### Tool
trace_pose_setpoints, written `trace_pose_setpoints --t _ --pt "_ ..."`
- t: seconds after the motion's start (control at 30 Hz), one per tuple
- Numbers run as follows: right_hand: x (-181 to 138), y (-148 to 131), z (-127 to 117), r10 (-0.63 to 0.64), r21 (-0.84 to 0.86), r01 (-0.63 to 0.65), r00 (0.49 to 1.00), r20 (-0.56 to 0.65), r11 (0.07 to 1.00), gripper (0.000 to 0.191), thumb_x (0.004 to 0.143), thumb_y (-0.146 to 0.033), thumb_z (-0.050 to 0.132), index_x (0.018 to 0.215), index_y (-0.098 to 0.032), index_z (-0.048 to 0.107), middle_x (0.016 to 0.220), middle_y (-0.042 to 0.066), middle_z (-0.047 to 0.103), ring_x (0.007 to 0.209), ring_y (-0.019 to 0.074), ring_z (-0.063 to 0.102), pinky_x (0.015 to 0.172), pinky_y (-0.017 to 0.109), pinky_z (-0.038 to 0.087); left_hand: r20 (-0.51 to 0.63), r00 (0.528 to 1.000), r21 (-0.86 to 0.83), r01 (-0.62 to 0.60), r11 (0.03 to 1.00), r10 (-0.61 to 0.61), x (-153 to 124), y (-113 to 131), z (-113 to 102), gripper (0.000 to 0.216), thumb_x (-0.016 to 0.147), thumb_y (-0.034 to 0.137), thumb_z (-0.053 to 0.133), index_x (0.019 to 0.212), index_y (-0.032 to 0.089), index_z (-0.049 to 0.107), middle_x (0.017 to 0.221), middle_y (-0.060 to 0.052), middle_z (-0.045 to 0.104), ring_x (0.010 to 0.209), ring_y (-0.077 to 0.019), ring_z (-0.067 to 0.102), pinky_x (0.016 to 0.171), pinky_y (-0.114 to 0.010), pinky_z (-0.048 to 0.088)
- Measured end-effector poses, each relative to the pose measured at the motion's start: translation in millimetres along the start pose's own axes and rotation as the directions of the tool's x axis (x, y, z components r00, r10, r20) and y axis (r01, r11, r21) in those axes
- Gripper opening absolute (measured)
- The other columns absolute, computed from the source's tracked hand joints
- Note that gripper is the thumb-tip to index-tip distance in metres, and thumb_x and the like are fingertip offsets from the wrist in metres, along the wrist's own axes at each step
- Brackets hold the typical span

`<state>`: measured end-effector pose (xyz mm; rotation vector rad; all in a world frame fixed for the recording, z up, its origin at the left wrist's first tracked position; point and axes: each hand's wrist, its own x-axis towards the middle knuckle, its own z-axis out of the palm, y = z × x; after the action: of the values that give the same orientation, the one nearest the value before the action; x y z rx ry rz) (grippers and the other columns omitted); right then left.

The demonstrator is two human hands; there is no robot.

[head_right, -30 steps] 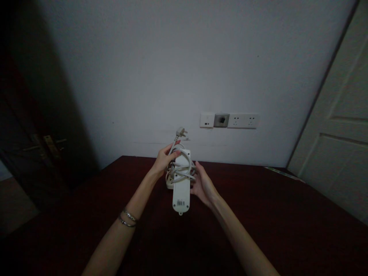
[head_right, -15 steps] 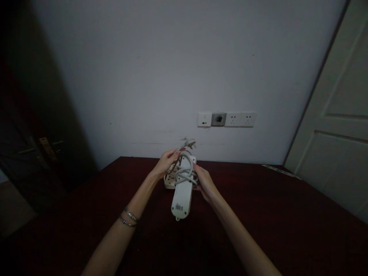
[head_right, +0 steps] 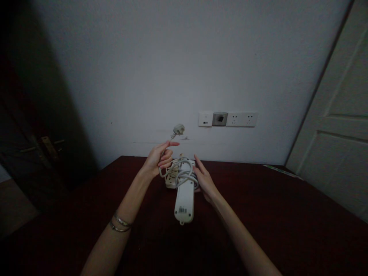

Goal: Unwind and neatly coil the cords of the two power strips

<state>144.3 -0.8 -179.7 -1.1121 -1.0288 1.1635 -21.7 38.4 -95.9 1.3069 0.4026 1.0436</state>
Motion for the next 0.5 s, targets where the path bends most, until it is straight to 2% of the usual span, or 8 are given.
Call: trace_pose_setpoints --t 0.13,0.27,0.4,0.5 --pt "-4.0 -4.3 6.5 0.062 0.075 -0.069 0.994 0.09 0.995 0.054 0.076 -0.038 0.058 0.128 -0.036 0.048 0.074 -0.002 0.062 0.049 0.0093 0.05 0.045 0.026 0.048 0.044 0.989 0.128 0.134 0.983 -0.141 9.1 -20.0 -5.4 0.023 0.085 0.035 0.046 0.078 0.015 0.055 0.04 0.011 0.025 0.028 -0.0018 0.015 0.031 -0.015 0.009" --pt "-1.3 -1.4 5.7 0.093 0.165 -0.114 0.987 0.128 0.98 0.049 0.075 -0.037 0.06 0.123 -0.033 0.053 0.081 0.0 0.064 0.055 0.0115 0.055 0.049 0.028 0.049 0.14 0.947 0.246 0.25 0.936 -0.289 11.8 -34.7 -7.3 0.03 0.084 0.04 0.046 0.067 0.016 0.05 0.039 0.009 0.026 0.029 -0.0023 0.016 0.031 -0.016 0.01" --pt "-0.4 0.0 5.3 0.11 0.231 -0.152 0.976 0.186 0.961 0.043 0.072 -0.029 0.06 0.115 -0.029 0.056 0.081 0.0 0.064 0.061 0.0129 0.056 0.051 0.026 0.049 0.148 0.925 0.361 0.279 0.89 -0.35 11.4 -38.0 -9.6 0.034 0.083 0.04 0.047 0.059 0.017 0.048 0.037 0.008 0.026 0.028 -0.0034 0.018 0.033 -0.019 0.01" --pt "-1.9 0.3 7.6 0.113 0.238 -0.167 0.968 0.225 0.957 0.04 0.072 -0.03 0.061 0.111 -0.027 0.056 0.082 0.0 0.064 0.063 0.0131 0.057 0.055 0.027 0.05 0.097 0.942 0.474 0.241 0.847 -0.322 12.5 -37.7 -11.2 0.037 0.083 0.039 0.046 0.053 0.019 0.047 0.036 0.007 0.026 0.029 -0.0045 0.017 0.034 -0.021 0.012"
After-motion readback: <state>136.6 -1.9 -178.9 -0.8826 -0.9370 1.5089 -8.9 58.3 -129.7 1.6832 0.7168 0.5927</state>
